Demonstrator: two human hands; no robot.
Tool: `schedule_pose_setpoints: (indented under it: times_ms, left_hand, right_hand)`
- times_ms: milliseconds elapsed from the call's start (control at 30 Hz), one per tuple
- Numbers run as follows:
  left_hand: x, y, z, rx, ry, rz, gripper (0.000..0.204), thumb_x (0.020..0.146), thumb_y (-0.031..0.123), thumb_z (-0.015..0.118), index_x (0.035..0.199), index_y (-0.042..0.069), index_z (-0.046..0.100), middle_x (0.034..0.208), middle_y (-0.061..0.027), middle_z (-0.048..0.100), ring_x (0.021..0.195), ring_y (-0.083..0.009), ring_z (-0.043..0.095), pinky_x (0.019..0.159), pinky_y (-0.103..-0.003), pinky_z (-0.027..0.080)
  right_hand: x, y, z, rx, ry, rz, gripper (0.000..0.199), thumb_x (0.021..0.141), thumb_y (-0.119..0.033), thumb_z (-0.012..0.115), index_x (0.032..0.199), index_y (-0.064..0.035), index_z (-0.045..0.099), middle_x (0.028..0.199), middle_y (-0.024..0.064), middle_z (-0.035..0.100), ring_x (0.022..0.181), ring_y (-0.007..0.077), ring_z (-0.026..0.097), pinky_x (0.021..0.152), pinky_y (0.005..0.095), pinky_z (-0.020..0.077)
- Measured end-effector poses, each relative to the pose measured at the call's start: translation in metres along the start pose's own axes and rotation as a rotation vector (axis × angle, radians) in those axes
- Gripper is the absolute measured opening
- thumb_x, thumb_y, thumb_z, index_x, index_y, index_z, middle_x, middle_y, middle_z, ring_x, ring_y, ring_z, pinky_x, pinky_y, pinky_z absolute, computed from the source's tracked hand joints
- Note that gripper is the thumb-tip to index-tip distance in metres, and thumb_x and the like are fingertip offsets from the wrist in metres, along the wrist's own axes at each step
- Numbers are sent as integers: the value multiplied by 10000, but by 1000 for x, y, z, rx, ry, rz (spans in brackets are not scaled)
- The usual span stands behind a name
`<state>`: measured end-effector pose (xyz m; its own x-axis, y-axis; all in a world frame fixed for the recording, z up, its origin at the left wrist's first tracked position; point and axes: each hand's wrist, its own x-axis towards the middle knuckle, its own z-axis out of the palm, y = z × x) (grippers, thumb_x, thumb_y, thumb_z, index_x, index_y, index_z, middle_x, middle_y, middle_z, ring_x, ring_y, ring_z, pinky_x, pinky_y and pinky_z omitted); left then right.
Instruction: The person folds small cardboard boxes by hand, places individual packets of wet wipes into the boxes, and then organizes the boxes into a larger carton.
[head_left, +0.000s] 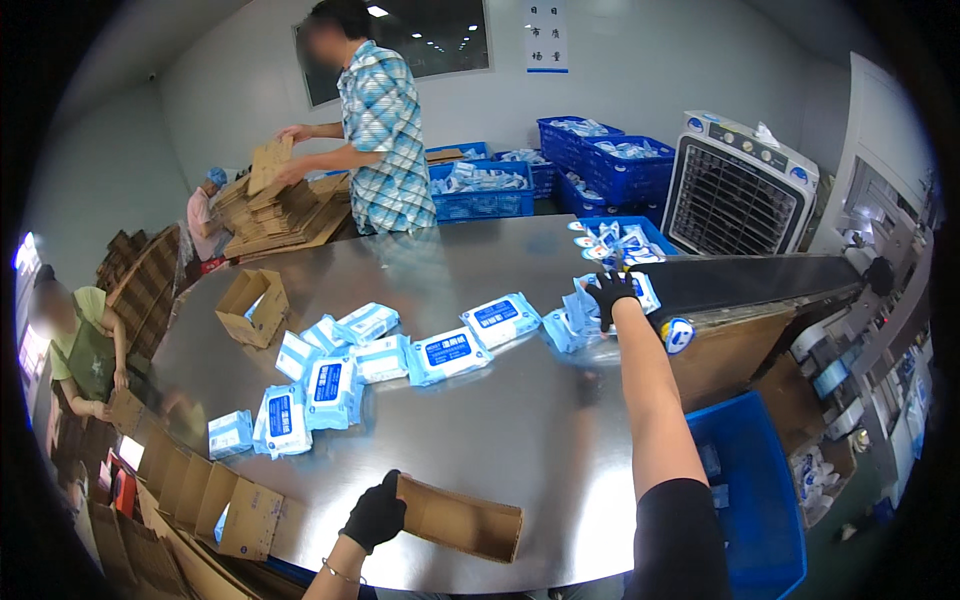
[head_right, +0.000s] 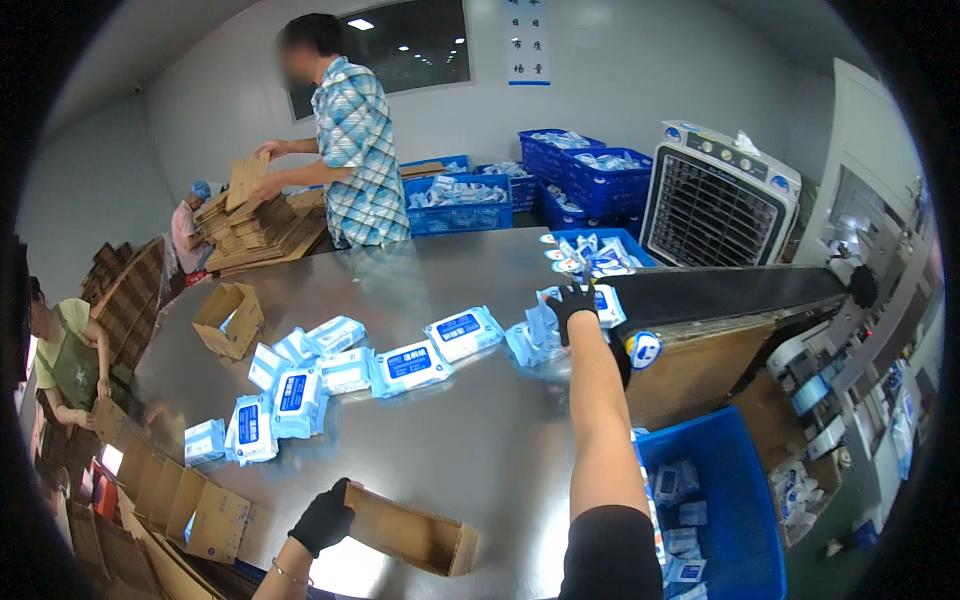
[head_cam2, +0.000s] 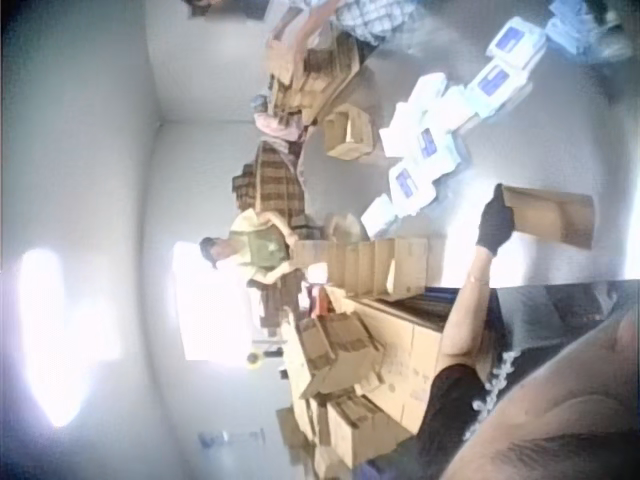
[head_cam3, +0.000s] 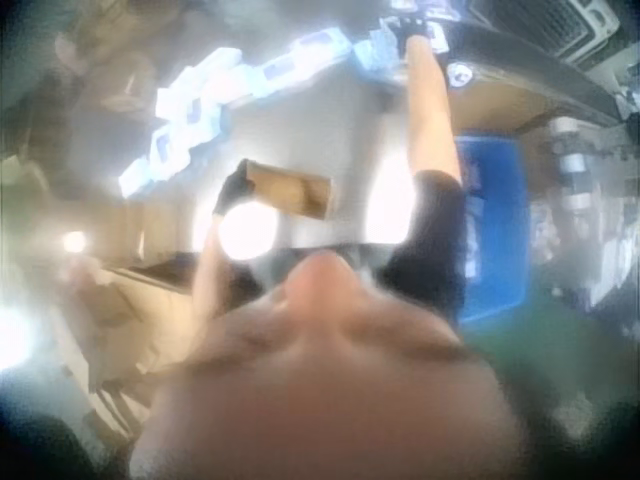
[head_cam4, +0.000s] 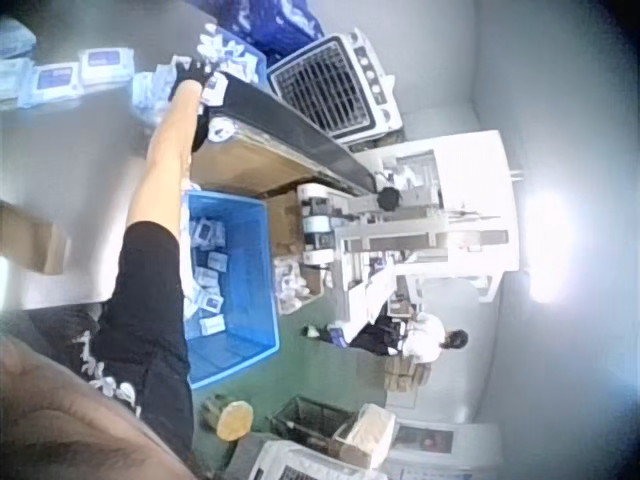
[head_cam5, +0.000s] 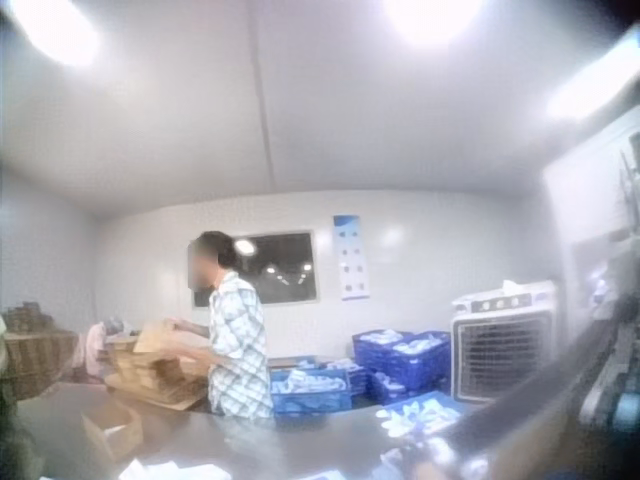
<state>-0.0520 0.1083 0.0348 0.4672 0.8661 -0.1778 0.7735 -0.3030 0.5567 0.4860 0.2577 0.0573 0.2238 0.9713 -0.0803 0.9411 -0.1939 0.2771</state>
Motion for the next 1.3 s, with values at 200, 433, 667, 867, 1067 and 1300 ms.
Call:
schedule_pose_setpoints:
  times_ms: [200,433,667,867,1067,1300]
  left_hand:
    - [10,-1,-8,-193,-43,44,352,833,50,492,1183,78,504,956,-218,654,918,-432,623,803,-443,507]
    - [15,-28,-6,-306,-38,141,380,821,66,546,1199,27,528,1090,-166,628,1061,-312,599,915,-353,463]
    - [17,-19,9,-12,-6,97,581,836,123,546,1370,-54,396,1260,-279,548,1203,-391,516,1012,-413,424]
    - [6,3,22,160,59,147,522,862,126,491,1366,27,398,1073,-276,627,993,-416,613,851,-486,496]
    - [-26,-6,21,167,183,130,492,863,129,493,1338,35,400,1006,-265,644,924,-429,629,798,-507,504]
    - [-63,2,18,166,178,106,466,847,112,509,1291,16,404,953,-269,645,906,-428,629,782,-512,502]
  right_hand:
    - [9,18,27,173,9,23,1017,482,-267,878,1391,-342,428,1515,122,302,1407,346,265,1107,517,293]
    - [-69,14,11,226,26,-90,824,573,-508,780,1324,-300,511,1272,119,535,1229,358,484,974,561,386]
    - [-228,-66,67,246,329,-260,754,574,-519,785,1250,-242,600,1233,189,545,1155,363,487,966,486,362]
    - [-276,-58,57,620,42,-368,1040,615,-676,758,1440,-166,384,1367,206,474,1285,389,422,1071,478,316]
    - [-312,-76,41,304,106,-88,1085,480,-691,800,1334,-108,473,1167,183,570,1157,360,511,1025,569,290]
    - [-394,-145,36,358,188,-152,732,611,-349,831,1217,-95,507,1161,178,513,1167,358,453,1020,524,317]
